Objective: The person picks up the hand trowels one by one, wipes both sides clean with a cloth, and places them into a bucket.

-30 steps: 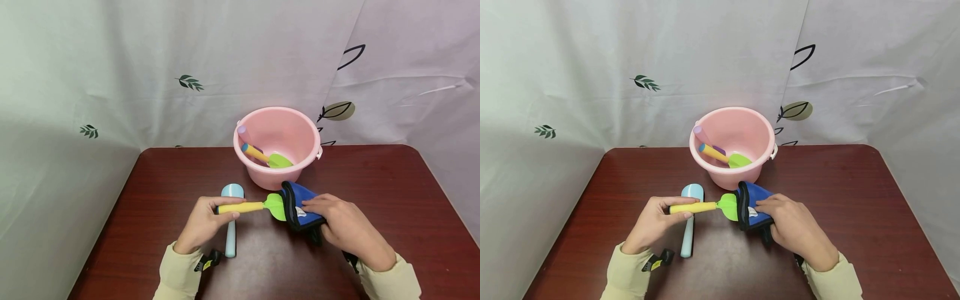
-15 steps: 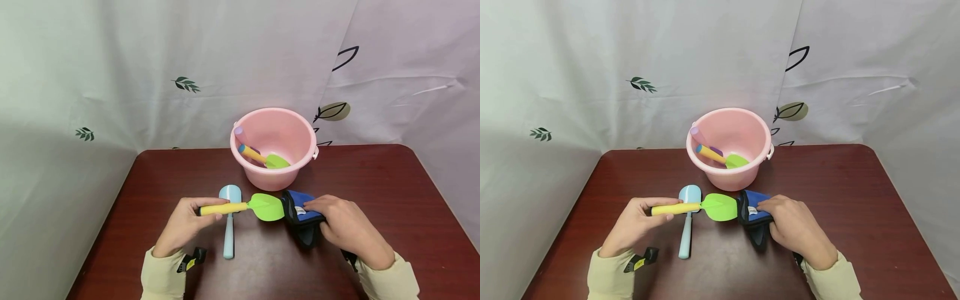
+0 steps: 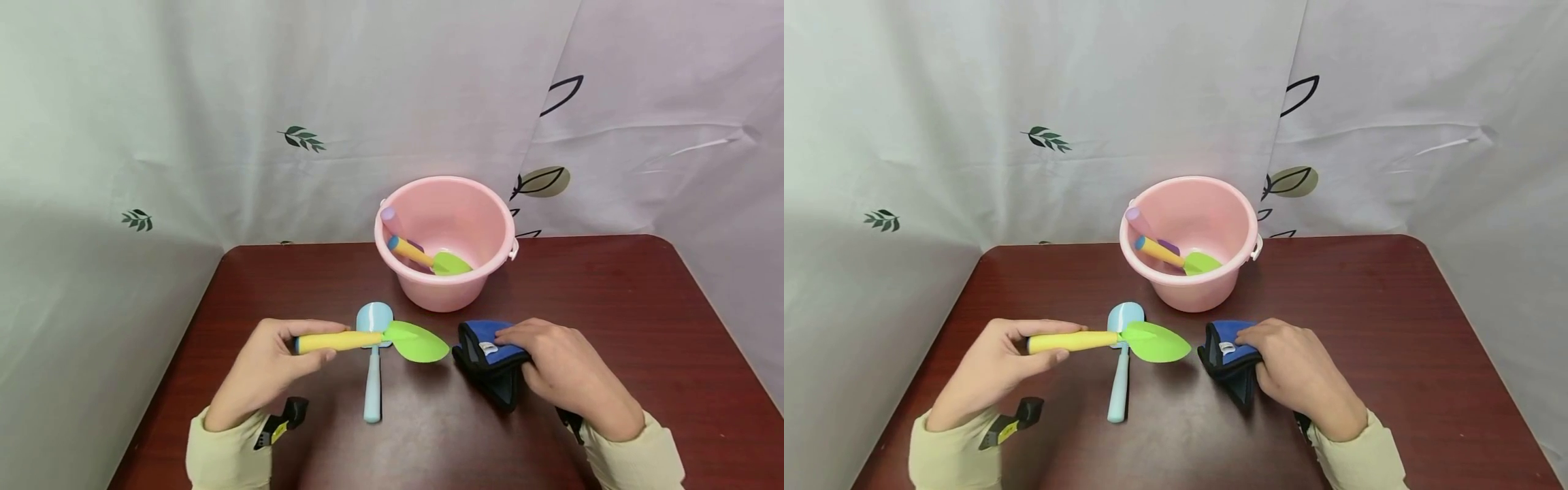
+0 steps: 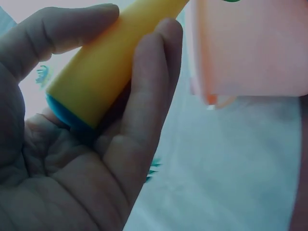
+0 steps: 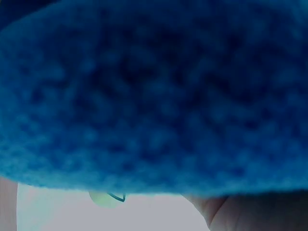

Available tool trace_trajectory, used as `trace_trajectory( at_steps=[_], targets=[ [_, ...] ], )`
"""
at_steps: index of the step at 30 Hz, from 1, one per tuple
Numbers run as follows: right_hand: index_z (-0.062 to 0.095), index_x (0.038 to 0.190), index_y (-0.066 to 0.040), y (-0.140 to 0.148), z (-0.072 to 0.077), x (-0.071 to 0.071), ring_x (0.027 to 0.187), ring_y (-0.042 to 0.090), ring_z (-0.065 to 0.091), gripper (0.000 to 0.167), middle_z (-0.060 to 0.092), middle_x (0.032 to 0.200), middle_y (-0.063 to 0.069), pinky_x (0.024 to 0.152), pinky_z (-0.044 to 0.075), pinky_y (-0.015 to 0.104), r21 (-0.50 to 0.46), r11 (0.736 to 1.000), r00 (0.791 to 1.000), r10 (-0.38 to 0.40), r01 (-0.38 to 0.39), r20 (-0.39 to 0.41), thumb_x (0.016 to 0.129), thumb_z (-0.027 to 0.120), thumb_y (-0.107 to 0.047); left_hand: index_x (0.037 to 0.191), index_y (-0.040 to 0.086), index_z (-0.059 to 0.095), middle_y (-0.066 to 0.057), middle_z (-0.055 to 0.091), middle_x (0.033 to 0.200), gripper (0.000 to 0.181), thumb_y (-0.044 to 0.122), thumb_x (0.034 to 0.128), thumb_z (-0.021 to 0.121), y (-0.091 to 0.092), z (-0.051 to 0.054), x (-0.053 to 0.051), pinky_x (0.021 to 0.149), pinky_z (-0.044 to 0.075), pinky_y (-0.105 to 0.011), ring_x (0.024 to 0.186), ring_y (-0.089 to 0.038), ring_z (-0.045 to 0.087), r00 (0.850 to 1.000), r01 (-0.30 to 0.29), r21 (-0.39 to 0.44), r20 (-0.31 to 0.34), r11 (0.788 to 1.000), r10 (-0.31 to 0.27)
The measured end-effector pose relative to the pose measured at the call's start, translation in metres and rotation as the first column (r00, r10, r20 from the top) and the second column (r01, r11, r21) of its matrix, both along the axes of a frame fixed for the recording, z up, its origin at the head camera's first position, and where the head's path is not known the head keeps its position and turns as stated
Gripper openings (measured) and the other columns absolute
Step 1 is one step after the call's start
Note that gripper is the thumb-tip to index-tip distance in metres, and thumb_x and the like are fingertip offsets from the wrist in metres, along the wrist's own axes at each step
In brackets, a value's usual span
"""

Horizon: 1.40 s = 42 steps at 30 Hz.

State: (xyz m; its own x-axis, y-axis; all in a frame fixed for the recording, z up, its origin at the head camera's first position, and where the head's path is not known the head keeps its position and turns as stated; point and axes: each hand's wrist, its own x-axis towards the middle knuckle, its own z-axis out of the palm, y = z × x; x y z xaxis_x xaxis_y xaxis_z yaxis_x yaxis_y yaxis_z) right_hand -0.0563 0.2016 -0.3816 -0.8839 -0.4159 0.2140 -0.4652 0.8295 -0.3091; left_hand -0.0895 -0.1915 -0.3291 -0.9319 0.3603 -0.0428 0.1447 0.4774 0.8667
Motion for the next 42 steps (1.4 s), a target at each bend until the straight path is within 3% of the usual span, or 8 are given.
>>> trace_trajectory(
  at_steps=[7, 13, 17, 20, 26, 29, 37, 42],
  targets=[
    [0.078, 0.106, -0.011, -0.001, 0.0, -0.001, 0.099, 0.02, 0.068, 0.04, 0.073, 0.107, 0.0, 0.078, 0.057, 0.046, 0.01, 1.0, 1.0, -0.004, 0.004, 0.01, 0.072, 0.065, 0.005, 0.11, 0.023, 0.078, -0.006, 0.065, 0.061, 0.027, 0.017, 0.0844, 0.083, -0.005, 0.04, -0.003, 0.029, 0.027, -0.025, 0.032, -0.009, 0.026, 0.999, -0.037, -0.002, 0.04, 0.999, 0.037],
    [0.078, 0.106, -0.012, -0.002, 0.0, 0.0, 0.098, 0.019, 0.068, 0.04, 0.073, 0.107, -0.001, 0.077, 0.057, 0.046, 0.011, 1.0, 1.0, -0.01, 0.009, 0.026, 0.072, 0.065, 0.005, 0.11, 0.024, 0.079, 0.0, 0.075, 0.087, 0.027, 0.016, 0.0849, 0.082, -0.004, 0.064, -0.012, 0.039, 0.037, -0.029, 0.042, -0.015, 0.038, 0.993, -0.026, -0.035, -0.116, 0.999, 0.022],
    [0.077, 0.106, -0.012, -0.003, -0.001, -0.001, 0.098, 0.019, 0.068, 0.04, 0.073, 0.106, -0.001, 0.076, 0.057, 0.046, 0.006, 1.0, 1.0, -0.001, 0.001, 0.014, 0.072, 0.065, 0.005, 0.107, 0.027, 0.079, 0.003, 0.076, 0.094, 0.024, 0.018, 0.0849, 0.083, 0.002, 0.084, -0.021, 0.047, 0.042, -0.03, 0.052, -0.018, 0.047, 0.981, -0.069, -0.056, -0.184, 0.996, 0.058],
    [0.077, 0.106, -0.011, -0.002, -0.002, -0.001, 0.098, 0.019, 0.068, 0.04, 0.073, 0.106, -0.001, 0.076, 0.057, 0.046, 0.004, 1.0, 1.0, 0.008, -0.008, 0.003, 0.071, 0.065, 0.005, 0.105, 0.027, 0.08, 0.004, 0.076, 0.093, 0.022, 0.021, 0.0846, 0.083, 0.009, 0.099, -0.033, 0.048, 0.041, -0.03, 0.055, -0.019, 0.048, 0.967, -0.111, -0.075, -0.238, 0.991, 0.091],
    [0.077, 0.105, -0.011, -0.001, -0.002, -0.001, 0.097, 0.019, 0.068, 0.04, 0.073, 0.105, -0.001, 0.076, 0.057, 0.045, 0.011, 1.0, 1.0, 0.014, -0.014, -0.002, 0.071, 0.066, 0.005, 0.102, 0.023, 0.082, 0.002, 0.073, 0.079, 0.019, 0.021, 0.0838, 0.079, 0.035, 0.12, -0.071, 0.047, 0.035, -0.028, 0.05, -0.022, 0.043, 0.909, -0.194, -0.199, -0.404, 0.961, 0.1],
    [0.077, 0.105, -0.011, -0.001, -0.002, 0.0, 0.097, 0.019, 0.068, 0.04, 0.073, 0.105, -0.001, 0.076, 0.057, 0.045, 0.01, 1.0, 1.0, 0.015, -0.015, 0.004, 0.071, 0.066, 0.005, 0.103, 0.016, 0.082, -0.004, 0.071, 0.076, 0.02, 0.017, 0.0846, 0.073, 0.054, 0.125, -0.091, 0.047, 0.034, -0.028, 0.051, -0.024, 0.043, 0.901, -0.191, -0.25, -0.428, 0.949, 0.069],
    [0.077, 0.105, -0.011, -0.001, -0.003, 0.002, 0.097, 0.019, 0.069, 0.039, 0.073, 0.105, -0.001, 0.075, 0.057, 0.046, 0.019, 1.0, 1.0, 0.013, -0.013, 0.015, 0.071, 0.066, 0.004, 0.108, 0.011, 0.08, -0.004, 0.073, 0.098, 0.028, 0.014, 0.0836, 0.066, 0.103, 0.125, -0.136, 0.056, 0.04, -0.027, 0.068, -0.021, 0.051, 0.962, -0.097, -0.356, -0.273, 0.929, -0.004],
    [0.077, 0.105, -0.012, -0.002, -0.003, 0.004, 0.096, 0.019, 0.069, 0.039, 0.073, 0.105, -0.001, 0.075, 0.057, 0.045, 0.016, 1.0, 1.0, 0.01, -0.011, 0.018, 0.071, 0.066, 0.005, 0.107, 0.008, 0.08, -0.004, 0.074, 0.101, 0.026, 0.014, 0.0848, 0.068, 0.131, 0.116, -0.159, 0.057, 0.041, -0.026, 0.073, -0.021, 0.055, 0.98, -0.051, -0.409, -0.195, 0.911, -0.032]
  ],
)
